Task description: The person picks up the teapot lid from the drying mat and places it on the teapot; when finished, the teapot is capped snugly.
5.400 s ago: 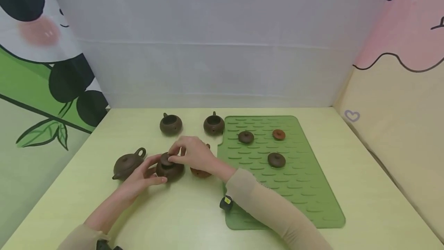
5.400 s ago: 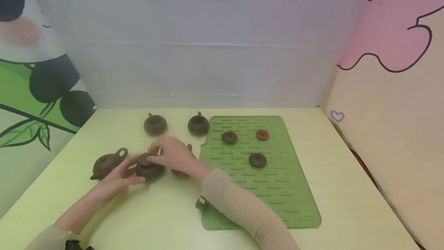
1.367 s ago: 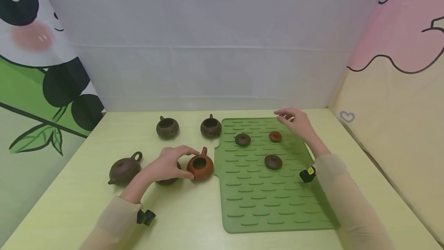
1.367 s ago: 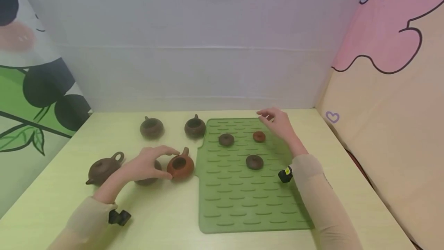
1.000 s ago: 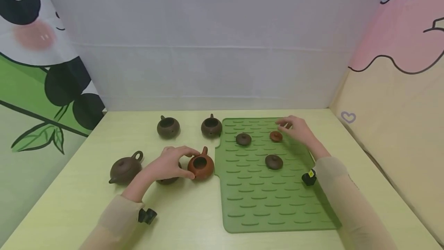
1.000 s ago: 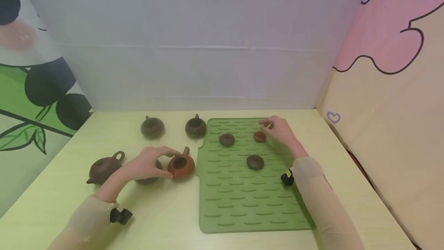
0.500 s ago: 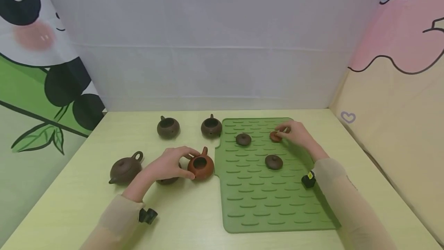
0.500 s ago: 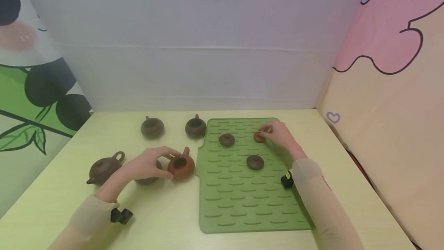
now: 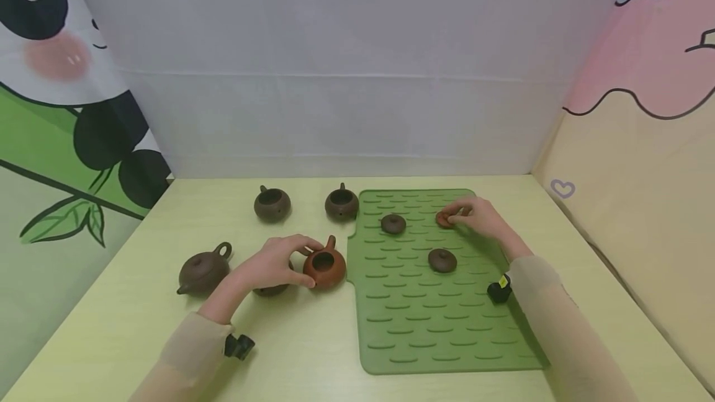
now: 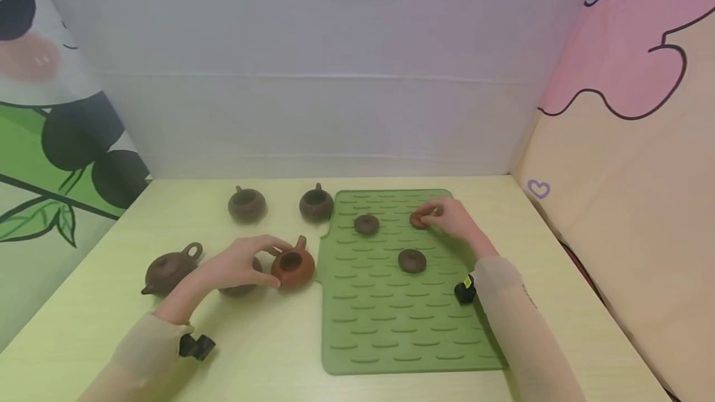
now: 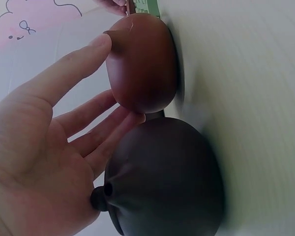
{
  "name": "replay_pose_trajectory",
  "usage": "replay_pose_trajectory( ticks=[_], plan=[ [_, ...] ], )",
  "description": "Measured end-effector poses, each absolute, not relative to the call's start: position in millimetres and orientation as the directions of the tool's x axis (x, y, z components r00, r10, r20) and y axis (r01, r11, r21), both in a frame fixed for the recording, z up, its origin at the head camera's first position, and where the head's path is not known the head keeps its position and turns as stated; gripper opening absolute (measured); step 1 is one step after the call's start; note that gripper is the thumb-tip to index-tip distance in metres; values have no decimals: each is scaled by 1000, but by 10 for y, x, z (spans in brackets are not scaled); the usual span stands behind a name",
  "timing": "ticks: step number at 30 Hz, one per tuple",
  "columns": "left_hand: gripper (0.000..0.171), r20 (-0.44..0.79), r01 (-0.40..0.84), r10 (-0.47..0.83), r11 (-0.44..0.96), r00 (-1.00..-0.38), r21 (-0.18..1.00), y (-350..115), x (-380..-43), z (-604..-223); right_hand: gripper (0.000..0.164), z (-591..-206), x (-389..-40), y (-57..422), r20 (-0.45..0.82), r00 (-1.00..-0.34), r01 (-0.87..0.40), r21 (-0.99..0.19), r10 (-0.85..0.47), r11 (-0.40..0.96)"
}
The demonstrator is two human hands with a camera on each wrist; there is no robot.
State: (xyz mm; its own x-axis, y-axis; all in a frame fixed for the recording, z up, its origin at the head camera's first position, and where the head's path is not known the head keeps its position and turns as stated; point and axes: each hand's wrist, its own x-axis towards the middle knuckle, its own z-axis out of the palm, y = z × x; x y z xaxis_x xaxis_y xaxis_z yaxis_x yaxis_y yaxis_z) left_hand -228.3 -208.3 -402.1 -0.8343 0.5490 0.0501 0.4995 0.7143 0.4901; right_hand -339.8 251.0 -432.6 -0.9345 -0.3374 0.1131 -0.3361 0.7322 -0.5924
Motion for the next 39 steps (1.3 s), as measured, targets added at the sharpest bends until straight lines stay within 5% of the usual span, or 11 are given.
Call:
replay_pose_trajectory(
  ticks=[17,24,39],
  plan=[
    [65,40,489,547,710,-836,506,-2078,-2297,-4024,21,-3997,-3291,2208,193,-915,-395,-611,-354,686],
    [70,69,503,526,756,-848,419,-2117,-2279,-4027,21,-3791,-3087,1843,257,-889,-455,-590,-379,667],
    [45,94,466,482,751,-871,469,-2172,-2321,-4099,20,-3750,-2783,1005,362,-803,-561,-727,-473,396]
  ],
)
